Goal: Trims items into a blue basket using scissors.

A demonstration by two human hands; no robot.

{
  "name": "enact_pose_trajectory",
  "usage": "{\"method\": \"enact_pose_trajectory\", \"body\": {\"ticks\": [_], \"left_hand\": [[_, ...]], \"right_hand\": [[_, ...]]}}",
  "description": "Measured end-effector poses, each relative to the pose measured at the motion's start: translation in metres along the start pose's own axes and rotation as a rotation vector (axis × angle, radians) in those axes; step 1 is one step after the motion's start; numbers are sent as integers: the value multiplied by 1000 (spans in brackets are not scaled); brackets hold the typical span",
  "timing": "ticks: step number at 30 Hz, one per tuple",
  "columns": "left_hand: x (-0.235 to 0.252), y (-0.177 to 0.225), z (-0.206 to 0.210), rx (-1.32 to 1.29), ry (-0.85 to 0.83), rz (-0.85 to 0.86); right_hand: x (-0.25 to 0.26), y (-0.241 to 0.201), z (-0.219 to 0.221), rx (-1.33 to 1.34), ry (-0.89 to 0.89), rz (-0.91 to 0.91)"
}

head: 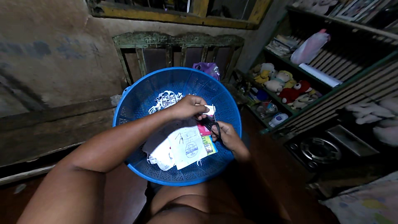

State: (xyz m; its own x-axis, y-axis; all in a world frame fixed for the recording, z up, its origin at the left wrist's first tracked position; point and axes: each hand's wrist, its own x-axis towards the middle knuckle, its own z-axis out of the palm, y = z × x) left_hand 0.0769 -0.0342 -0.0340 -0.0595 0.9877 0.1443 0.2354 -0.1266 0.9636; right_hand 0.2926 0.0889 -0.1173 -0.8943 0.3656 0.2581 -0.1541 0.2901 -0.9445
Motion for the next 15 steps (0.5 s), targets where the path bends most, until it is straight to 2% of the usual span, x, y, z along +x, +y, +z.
{"method": "enact_pose_trajectory", "body": {"ticks": [8, 15], "left_hand": [[0, -1, -4, 55, 13, 8], [1, 6, -3, -21, 134, 9]], "right_hand": [[1, 2, -1, -62, 24, 13], [0, -1, 1, -26, 13, 14]]}}
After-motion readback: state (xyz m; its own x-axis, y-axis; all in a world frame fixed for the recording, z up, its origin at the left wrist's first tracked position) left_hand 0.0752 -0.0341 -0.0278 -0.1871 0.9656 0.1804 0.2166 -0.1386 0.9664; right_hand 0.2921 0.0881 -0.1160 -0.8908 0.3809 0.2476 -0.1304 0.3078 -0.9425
